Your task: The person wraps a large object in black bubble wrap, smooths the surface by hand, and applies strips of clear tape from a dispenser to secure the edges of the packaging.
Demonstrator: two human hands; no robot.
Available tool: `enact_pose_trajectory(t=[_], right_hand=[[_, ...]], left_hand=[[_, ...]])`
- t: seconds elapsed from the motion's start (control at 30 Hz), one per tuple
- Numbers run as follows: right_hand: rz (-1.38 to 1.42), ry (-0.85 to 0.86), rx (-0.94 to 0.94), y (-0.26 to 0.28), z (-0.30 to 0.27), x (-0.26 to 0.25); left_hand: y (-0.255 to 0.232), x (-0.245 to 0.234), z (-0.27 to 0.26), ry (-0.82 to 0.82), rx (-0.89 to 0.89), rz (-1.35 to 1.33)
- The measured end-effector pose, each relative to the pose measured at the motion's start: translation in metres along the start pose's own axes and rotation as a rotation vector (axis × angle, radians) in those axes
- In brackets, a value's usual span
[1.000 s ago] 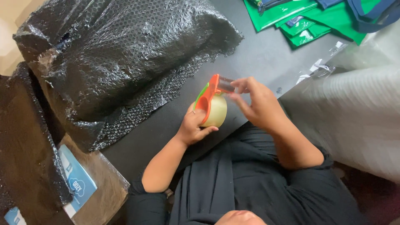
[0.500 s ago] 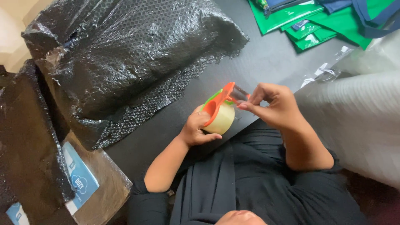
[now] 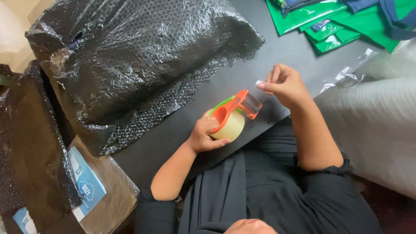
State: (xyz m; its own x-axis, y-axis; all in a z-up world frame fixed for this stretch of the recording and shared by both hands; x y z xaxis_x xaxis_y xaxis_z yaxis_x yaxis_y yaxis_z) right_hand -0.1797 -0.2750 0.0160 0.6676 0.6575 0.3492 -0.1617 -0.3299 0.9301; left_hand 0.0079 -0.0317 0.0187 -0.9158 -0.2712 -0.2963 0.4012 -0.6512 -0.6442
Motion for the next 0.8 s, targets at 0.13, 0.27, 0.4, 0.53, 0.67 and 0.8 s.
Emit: enact_pose_trajectory(t=[0.13, 0.27, 0.4, 0.53, 0.67, 0.8], right_hand=[[-0.049, -0.033, 0.023, -0.015, 0.009, 0.001], [-0.046, -0.054, 0.072, -0.022, 0.012, 0.009], [-0.052, -0.075, 0.093, -0.037, 0.011, 0.011], [-0.093, -0.097, 0.089, -0.033, 0.004, 0.012], [-0.175, -0.126, 0.107, -0.033, 0.0, 0.012], [-0.221, -0.138, 0.098, -0.038, 0.002, 0.007]], left_hand=[[-0.005, 0.0, 0.003, 0.01, 0.002, -0.007], [0.002, 0.0, -0.001, -0.005, -0.004, -0.031], [0.009, 0.002, -0.007, -0.013, -0.013, -0.049], [0.014, 0.005, -0.013, -0.012, -0.024, -0.037], [0.017, 0.006, -0.018, -0.015, -0.037, -0.044], [0.017, 0.009, -0.018, -0.033, -0.043, -0.028]])
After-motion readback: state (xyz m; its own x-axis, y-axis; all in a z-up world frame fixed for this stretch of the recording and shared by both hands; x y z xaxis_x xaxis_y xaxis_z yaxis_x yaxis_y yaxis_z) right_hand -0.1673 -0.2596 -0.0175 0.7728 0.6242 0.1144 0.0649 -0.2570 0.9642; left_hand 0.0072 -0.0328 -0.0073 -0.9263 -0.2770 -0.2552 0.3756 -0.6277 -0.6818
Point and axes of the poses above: each hand's wrist, its own z-axis towards the middle knuckle, its own x-axis out of the palm, y = z × x, the point moved 3 cm from there along z, towards the middle knuckle, and after that the axes turned 11 degrees about x, right-handed, at the moved point
